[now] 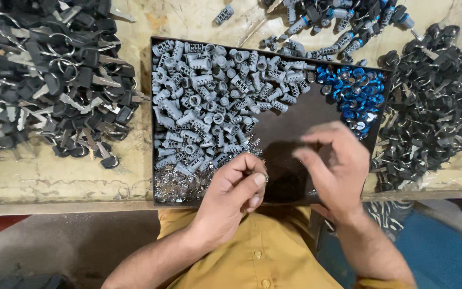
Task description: The person picks small metal lock parts from a tray and fits them together by hand, pressing each assembled piece and placing it back among the pile of finished components. The person repeats this pick-fit-place cycle continuously across the episode.
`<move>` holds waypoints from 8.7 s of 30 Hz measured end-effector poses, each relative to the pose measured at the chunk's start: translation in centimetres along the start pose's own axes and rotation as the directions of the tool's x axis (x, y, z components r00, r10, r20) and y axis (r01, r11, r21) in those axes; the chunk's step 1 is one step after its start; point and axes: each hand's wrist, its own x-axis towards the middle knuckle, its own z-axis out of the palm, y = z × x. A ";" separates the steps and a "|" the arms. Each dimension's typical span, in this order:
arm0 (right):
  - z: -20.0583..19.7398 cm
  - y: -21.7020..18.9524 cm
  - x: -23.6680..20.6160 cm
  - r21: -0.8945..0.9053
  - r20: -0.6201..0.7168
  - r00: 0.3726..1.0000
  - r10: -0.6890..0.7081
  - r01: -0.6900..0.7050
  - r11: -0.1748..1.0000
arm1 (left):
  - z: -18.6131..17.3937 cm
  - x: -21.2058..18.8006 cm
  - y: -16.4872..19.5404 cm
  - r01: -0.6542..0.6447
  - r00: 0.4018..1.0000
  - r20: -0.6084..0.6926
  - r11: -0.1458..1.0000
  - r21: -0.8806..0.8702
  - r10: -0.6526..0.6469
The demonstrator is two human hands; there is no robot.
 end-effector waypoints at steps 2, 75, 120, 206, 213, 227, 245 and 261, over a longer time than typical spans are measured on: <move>-0.4 0.1 2.5 -0.214 0.044 0.986 -0.161 0.167 0.962 | -0.4 -0.3 0.1 -0.037 0.999 -0.026 0.999 0.005 0.038; -3.0 2.6 6.1 -0.628 0.011 0.948 -0.319 0.255 0.736 | 1.4 -1.0 1.5 -0.400 0.864 0.213 0.365 0.841 0.456; -0.7 -0.6 -6.0 0.376 0.065 0.996 0.066 -0.086 0.923 | 2.1 -0.1 0.2 -0.551 0.808 0.318 0.445 0.706 0.496; -2.1 0.9 -5.5 0.589 0.452 0.882 0.132 -0.406 0.699 | 2.2 0.5 0.9 -0.475 0.830 0.331 0.259 0.841 0.449; 0.0 1.3 -6.4 0.646 0.431 0.878 0.211 -0.463 0.607 | 1.8 0.6 0.2 -0.506 0.793 0.357 0.206 0.837 0.494; 0.2 0.0 -5.7 0.145 -0.106 0.987 -0.122 0.137 0.980 | -0.2 0.8 -2.6 0.068 0.991 0.113 0.998 0.017 -0.070; 2.2 0.2 -9.7 0.759 0.191 0.964 0.185 -0.265 0.595 | 0.8 0.3 0.2 -0.304 0.952 0.157 0.840 0.449 0.261; -2.6 0.6 -0.2 -0.209 0.225 0.974 0.010 0.038 0.977 | 1.6 -0.3 2.0 -0.446 0.828 0.267 0.292 0.846 0.493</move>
